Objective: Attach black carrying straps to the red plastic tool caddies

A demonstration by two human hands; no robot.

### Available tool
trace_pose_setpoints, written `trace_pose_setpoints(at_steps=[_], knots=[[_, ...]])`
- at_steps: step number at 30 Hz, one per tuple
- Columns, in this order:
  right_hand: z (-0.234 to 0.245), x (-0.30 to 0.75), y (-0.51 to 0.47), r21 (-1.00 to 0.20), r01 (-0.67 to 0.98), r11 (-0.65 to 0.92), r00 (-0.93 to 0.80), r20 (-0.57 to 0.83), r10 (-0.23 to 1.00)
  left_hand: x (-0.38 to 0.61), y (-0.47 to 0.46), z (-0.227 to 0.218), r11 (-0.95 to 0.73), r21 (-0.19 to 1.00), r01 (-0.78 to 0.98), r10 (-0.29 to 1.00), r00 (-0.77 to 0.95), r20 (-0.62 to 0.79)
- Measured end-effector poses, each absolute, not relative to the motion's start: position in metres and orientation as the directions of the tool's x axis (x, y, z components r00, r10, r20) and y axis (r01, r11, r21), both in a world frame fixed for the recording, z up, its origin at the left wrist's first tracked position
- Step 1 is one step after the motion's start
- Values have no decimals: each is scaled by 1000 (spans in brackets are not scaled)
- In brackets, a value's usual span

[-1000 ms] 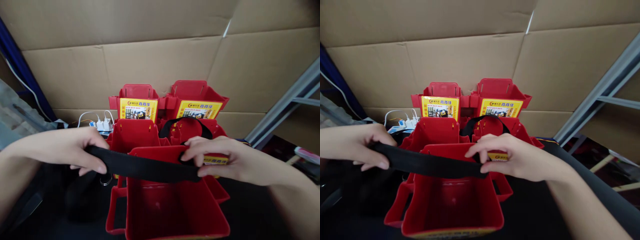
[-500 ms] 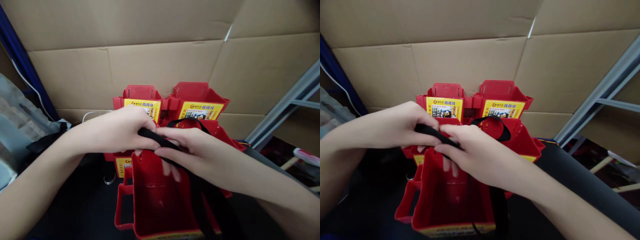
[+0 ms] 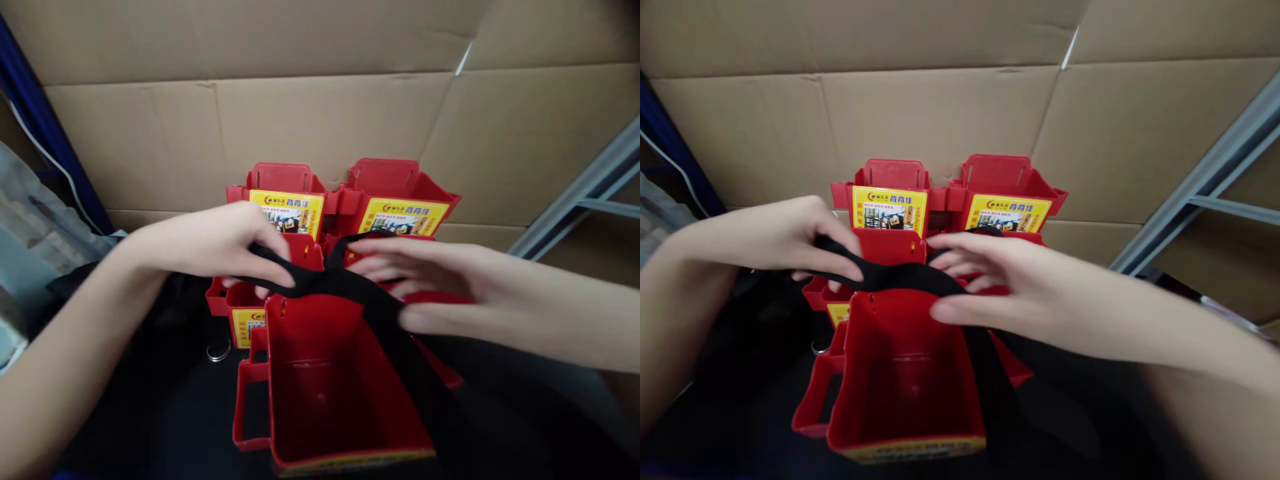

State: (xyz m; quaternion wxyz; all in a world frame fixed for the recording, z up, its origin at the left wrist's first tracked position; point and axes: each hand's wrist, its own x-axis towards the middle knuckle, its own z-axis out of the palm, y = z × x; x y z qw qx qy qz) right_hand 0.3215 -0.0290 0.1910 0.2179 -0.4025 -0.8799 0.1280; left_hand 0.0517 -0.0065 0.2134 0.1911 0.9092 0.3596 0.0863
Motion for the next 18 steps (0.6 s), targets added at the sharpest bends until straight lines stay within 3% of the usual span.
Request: trace_pose_setpoints(at_steps=[4,9,11,15,18], knots=[[192,269,-29,-439,622,648,-614,241,752,81,-10,215,-772,324,547,612,778,144],[189,279,-46,-473,757,450,-481,61,875,48,-2,202,-685,370,628,693,719,61],[185,278,-51,-472,773,423,-443,75,893,43,1,192,-692,417,589,670,739,69],[175,254,-45,-412,753,513,-463,223,858,61,-1,173,-750,428,504,629,744,227],[174,240,-34,-428,729,534,-521,159,838,63,0,170,-746,420,517,657,675,335]])
